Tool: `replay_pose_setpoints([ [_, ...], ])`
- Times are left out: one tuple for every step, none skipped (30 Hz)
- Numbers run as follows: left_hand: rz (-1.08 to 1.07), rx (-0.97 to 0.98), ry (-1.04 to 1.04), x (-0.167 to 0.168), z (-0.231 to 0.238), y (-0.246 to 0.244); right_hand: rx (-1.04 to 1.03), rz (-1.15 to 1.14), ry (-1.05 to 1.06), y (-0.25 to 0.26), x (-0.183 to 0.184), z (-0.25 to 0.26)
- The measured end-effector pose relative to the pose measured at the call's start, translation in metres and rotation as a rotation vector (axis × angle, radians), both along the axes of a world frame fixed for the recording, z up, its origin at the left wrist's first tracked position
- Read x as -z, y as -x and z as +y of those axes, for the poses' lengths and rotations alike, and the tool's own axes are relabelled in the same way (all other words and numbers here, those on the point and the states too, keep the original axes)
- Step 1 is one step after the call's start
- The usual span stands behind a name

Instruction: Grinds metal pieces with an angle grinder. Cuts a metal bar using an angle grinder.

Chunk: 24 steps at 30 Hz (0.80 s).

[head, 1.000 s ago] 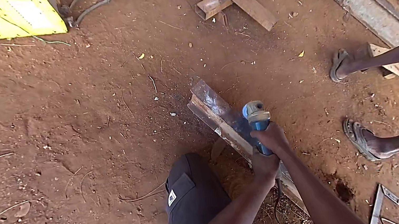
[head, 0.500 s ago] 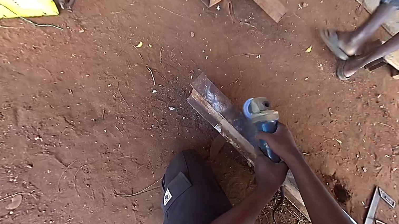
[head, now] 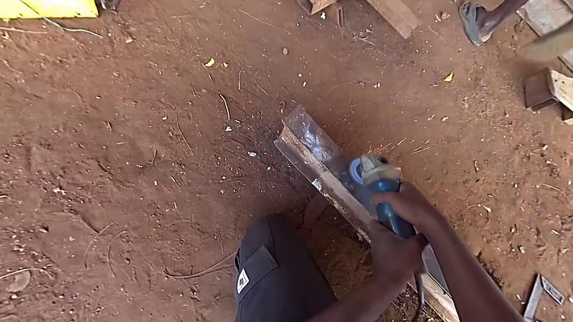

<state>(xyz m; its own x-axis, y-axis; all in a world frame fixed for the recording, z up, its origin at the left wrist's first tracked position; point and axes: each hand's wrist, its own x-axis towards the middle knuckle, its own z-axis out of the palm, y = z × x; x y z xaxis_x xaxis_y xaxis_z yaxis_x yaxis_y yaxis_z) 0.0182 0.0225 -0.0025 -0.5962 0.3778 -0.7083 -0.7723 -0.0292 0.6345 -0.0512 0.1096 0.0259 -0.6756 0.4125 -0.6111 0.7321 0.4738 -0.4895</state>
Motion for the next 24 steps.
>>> replay_pose_setpoints([
  [0.013,-0.013,0.011,0.002,0.001,0.003,-0.010,0.002,0.014,0.006,0.002,-0.001],
  [0.026,-0.033,0.018,0.004,0.000,0.004,-0.029,0.007,0.024,0.009,0.002,-0.004],
  [0.034,-0.051,0.011,0.005,-0.003,0.002,-0.045,0.012,0.024,0.010,0.001,-0.008],
  [0.033,-0.064,-0.010,0.004,-0.007,-0.001,-0.061,0.010,0.012,0.006,-0.002,-0.013],
  [0.023,-0.070,-0.032,0.002,-0.011,-0.006,-0.075,-0.005,-0.007,0.000,-0.007,-0.018],
  [0.010,-0.065,-0.046,0.000,-0.013,-0.010,-0.080,-0.022,-0.016,-0.004,-0.009,-0.020],
  [-0.004,-0.056,-0.062,-0.002,-0.014,-0.011,-0.077,-0.030,-0.018,-0.005,-0.009,-0.019],
  [-0.012,-0.044,-0.069,-0.003,-0.014,-0.010,-0.067,-0.036,-0.019,-0.003,-0.006,-0.016],
  [-0.013,-0.035,-0.073,-0.002,-0.012,-0.006,-0.050,-0.035,-0.023,0.000,-0.004,-0.012],
  [-0.009,-0.033,-0.086,0.000,-0.011,-0.002,-0.030,-0.027,-0.027,0.004,-0.002,-0.010],
  [-0.004,-0.038,-0.097,0.001,-0.009,0.000,-0.019,-0.025,-0.026,0.006,-0.001,-0.007],
  [0.000,-0.039,-0.106,0.002,-0.008,-0.002,-0.021,-0.033,-0.012,0.006,-0.002,-0.005],
  [0.008,-0.042,-0.111,0.001,-0.008,-0.008,-0.033,-0.050,0.001,0.003,-0.002,-0.005],
  [0.014,-0.045,-0.110,-0.001,-0.009,-0.013,-0.052,-0.064,0.006,-0.001,-0.003,-0.005],
  [0.010,-0.043,-0.109,-0.003,-0.010,-0.015,-0.068,-0.065,0.002,-0.003,-0.006,-0.008],
  [0.003,-0.039,-0.105,-0.005,-0.011,-0.015,-0.075,-0.062,-0.001,-0.004,-0.007,-0.009],
  [-0.004,-0.037,-0.103,-0.004,-0.010,-0.014,-0.070,-0.057,0.001,-0.004,-0.006,-0.009],
  [-0.006,-0.043,-0.106,-0.001,-0.008,-0.012,-0.056,-0.046,0.006,-0.003,-0.003,-0.008],
  [-0.007,-0.049,-0.113,0.002,-0.005,-0.010,-0.040,-0.042,0.000,0.000,0.000,-0.006],
  [-0.009,-0.053,-0.118,0.003,-0.004,-0.009,-0.031,-0.040,-0.010,0.001,0.000,-0.004],
  [-0.013,-0.057,-0.117,0.003,-0.003,-0.011,-0.033,-0.043,-0.026,-0.002,-0.001,-0.005],
  [-0.018,-0.067,-0.116,0.002,-0.004,-0.017,-0.044,-0.043,-0.045,-0.010,-0.003,-0.006],
  [-0.030,-0.083,-0.122,-0.001,-0.005,-0.027,-0.058,-0.045,-0.060,-0.020,-0.003,-0.008],
  [-0.044,-0.107,-0.131,-0.005,-0.006,-0.039,-0.076,-0.062,-0.058,-0.029,-0.003,-0.008],
])
